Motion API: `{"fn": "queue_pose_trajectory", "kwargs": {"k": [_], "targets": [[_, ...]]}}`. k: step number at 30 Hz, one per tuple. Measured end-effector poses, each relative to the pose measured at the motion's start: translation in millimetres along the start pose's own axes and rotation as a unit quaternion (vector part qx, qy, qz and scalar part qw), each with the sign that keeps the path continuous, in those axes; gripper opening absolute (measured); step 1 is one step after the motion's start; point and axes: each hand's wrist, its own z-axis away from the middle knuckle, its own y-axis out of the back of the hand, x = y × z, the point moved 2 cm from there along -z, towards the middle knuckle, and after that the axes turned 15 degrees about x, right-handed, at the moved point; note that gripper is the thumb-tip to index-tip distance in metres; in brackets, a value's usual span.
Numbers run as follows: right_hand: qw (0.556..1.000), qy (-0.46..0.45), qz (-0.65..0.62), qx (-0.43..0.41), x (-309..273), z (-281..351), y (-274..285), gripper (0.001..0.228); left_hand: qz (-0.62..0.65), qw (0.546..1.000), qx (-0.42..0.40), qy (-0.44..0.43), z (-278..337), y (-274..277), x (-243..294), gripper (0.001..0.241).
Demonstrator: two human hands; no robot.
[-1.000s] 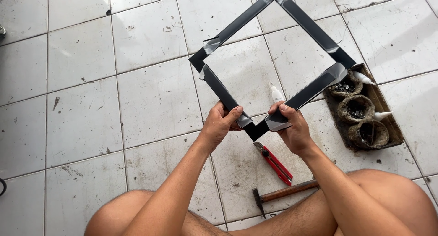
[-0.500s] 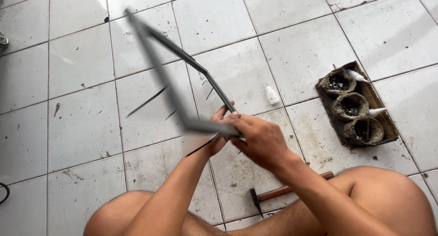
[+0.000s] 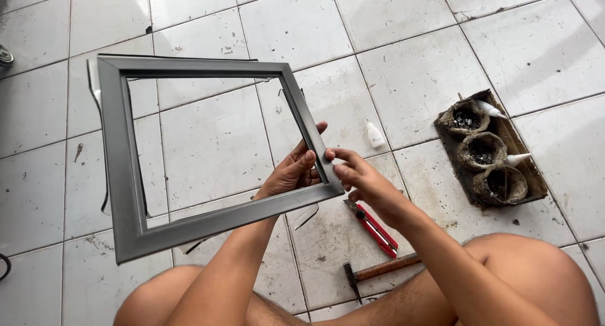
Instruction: Assembling a black picture frame by gluing corners and removing protective film.
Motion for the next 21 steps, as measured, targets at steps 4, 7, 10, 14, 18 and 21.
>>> {"fn": "queue_pose_trajectory", "kwargs": {"k": [4, 7, 10, 14, 18, 21], "targets": [[0.999, -0.012, 0.032, -0.026, 0, 5, -7, 0.077, 0.016, 1.000, -0.003, 0.003, 1, 2, 1, 0.053], [0.998, -0.027, 0.039, -0.027, -4, 9, -11, 0.081, 0.005, 1.000, -0.007, 0.004, 8, -4, 6, 0.054], [1.000, -0.022, 0.000, -0.005, 1, 7, -9, 0.059, 0.015, 0.999, -0.039, -0.005, 10, -8, 10, 0.054], [0.995, -0.052, -0.082, -0.032, 13, 0, -1, 0.065, 0.029, 0.998, -0.055, -0.003, 16, -21, 17, 0.055], [0.998, -0.020, -0.011, -0.057, -6, 13, -10, 0.065, 0.062, 0.996, -0.070, 0.010, 13, -19, 14, 0.056], [0.998, -0.029, -0.027, -0.047, 17, 3, -4, 0.060, 0.045, 0.997, -0.068, 0.001, 6, -5, 9, 0.057]]}}
